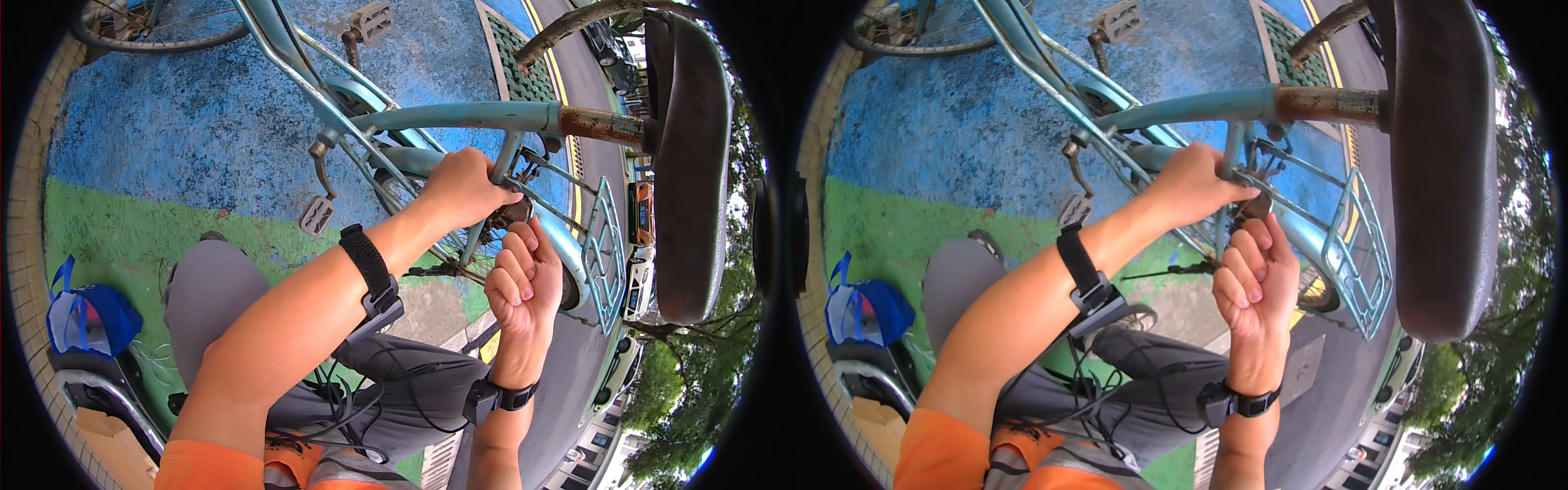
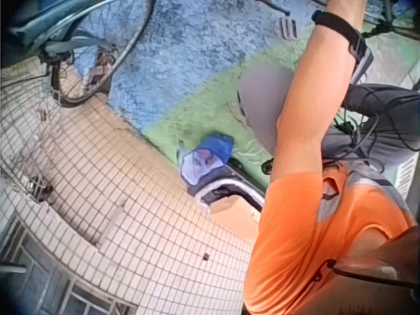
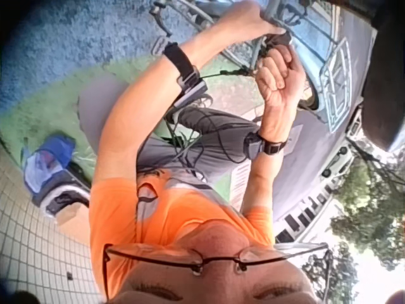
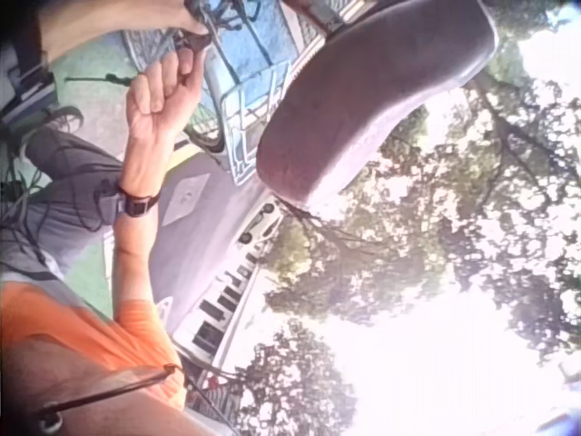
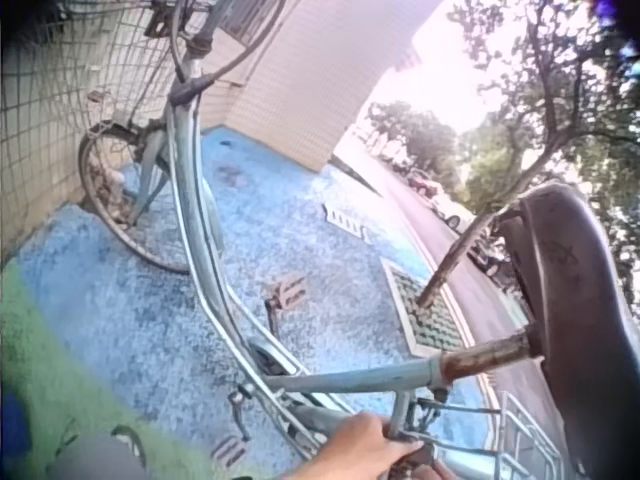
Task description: The person uses an allen key and a wrench to loosen and remove a brake component from the frame of a bicycle, then picks up a new brake caliper from a bag and begins to align it onto the frame by hand before tightening a screw with the allen key.
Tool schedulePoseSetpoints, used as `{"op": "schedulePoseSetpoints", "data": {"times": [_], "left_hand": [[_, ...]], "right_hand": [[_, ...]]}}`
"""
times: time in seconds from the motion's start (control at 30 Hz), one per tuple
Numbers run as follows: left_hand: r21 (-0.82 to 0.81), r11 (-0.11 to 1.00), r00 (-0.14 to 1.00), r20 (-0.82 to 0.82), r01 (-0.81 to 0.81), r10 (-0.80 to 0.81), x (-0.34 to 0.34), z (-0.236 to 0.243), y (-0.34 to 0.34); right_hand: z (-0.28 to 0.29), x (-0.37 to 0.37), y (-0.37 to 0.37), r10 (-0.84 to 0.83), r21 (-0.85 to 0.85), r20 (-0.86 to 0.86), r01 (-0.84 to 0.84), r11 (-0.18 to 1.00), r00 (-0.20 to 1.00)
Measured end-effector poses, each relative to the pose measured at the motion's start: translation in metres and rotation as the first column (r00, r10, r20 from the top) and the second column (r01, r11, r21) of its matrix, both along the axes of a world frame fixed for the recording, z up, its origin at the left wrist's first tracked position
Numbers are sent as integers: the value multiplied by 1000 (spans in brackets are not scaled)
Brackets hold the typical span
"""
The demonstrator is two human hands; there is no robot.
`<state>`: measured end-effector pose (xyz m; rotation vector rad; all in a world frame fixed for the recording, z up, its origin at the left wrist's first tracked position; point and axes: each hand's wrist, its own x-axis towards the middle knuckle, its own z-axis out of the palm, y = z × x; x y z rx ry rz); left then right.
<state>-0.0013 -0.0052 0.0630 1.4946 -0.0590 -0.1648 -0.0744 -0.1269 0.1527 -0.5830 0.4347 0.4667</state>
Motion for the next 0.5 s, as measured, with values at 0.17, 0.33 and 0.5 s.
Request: {"op": "schedulePoseSetpoints", "data": {"times": [0.17, 0.33, 0.5], "left_hand": [[-39, 998, 999, 30, -42, 43, -4, 2, 0], [62, 997, 995, 85, -50, 45, -4, 5, -3], [85, 996, 998, 63, -19, 14, -2, 5, 3]], "right_hand": [[0, 1, 9, -55, 2, 11, 55, 998, 998], [1, 0, 12, -110, 56, 23, 109, 992, 994], [-1, 3, 16, -141, 82, 13, 140, 987, 990]]}}
